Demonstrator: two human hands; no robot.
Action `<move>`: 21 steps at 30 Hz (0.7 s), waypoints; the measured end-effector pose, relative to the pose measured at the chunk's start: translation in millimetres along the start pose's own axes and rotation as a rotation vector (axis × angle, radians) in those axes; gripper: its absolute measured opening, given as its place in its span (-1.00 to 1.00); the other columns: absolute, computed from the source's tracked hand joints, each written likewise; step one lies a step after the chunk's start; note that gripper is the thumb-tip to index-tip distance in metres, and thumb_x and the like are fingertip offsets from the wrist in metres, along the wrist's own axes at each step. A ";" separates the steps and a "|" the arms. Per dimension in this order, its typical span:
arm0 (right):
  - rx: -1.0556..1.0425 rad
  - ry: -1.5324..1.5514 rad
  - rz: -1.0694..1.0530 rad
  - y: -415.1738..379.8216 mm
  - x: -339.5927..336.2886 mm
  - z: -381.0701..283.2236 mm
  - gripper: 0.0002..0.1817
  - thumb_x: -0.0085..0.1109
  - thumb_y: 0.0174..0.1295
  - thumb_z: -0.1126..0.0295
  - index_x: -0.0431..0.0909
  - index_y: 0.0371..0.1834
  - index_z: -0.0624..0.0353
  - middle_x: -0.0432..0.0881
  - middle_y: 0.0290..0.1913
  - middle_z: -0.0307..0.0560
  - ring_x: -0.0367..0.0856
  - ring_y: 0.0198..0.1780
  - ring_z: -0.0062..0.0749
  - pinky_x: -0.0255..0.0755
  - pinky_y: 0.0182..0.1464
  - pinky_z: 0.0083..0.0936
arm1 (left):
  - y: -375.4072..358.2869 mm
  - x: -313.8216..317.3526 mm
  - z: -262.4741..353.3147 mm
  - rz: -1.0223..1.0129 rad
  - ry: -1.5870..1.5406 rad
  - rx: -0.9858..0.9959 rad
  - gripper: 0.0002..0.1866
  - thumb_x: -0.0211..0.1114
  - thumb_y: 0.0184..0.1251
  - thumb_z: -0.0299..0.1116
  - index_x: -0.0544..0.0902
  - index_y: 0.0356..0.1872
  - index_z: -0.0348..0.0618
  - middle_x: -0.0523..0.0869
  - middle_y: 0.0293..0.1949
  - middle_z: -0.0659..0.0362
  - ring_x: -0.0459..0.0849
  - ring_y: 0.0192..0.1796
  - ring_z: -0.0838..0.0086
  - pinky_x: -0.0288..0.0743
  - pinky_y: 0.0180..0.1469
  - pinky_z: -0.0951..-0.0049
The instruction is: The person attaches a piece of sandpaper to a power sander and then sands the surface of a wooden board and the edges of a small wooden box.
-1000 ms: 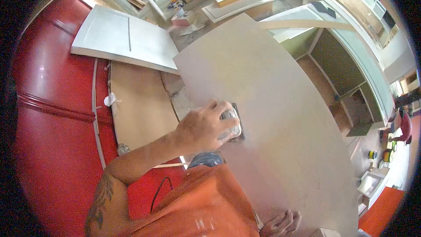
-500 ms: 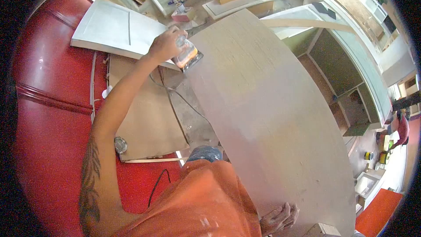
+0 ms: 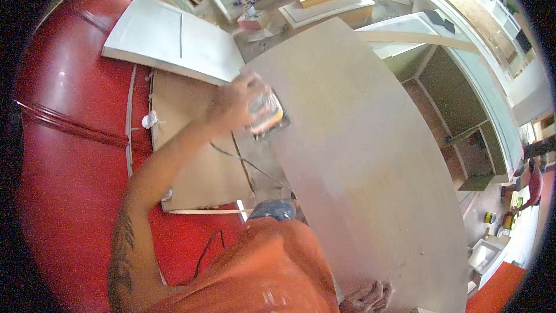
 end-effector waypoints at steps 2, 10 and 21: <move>-0.020 0.015 0.071 2.4 -2.7 -3.3 -0.80 0.23 0.36 0.35 0.68 -0.01 0.08 0.71 0.01 0.05 0.63 0.14 0.11 0.42 0.21 0.09 | 20.9 3.6 -37.5 -0.025 0.001 -0.179 -0.58 0.52 0.22 -0.09 0.69 0.04 0.03 0.65 0.02 0.09 0.72 0.09 0.11 0.65 0.10 0.11; 0.002 0.018 -0.031 -5.2 -3.6 5.7 -0.78 0.18 0.41 0.34 0.66 0.04 0.12 0.66 0.12 0.10 0.56 0.24 0.11 0.34 0.30 0.07 | 100.0 11.3 -141.7 0.064 0.142 -0.192 -0.56 0.46 0.26 -0.03 0.69 0.09 0.05 0.66 0.06 0.06 0.68 0.15 0.06 0.59 0.21 0.04; 0.035 0.041 -0.190 14.4 -23.8 -13.8 -0.74 0.10 0.47 0.33 0.62 0.11 0.17 0.60 0.26 0.16 0.46 0.38 0.12 0.23 0.41 0.03 | 69.5 5.2 -67.5 -0.038 -0.075 0.118 -0.63 0.49 0.20 -0.12 0.68 -0.02 0.03 0.67 0.00 0.17 0.69 0.12 0.16 0.62 0.11 0.12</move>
Point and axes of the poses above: each hand's wrist, its own y-axis towards the middle knuckle, its own x-axis out of the palm, z = x × y, the point moved 5 cm from there along y, towards the middle knuckle
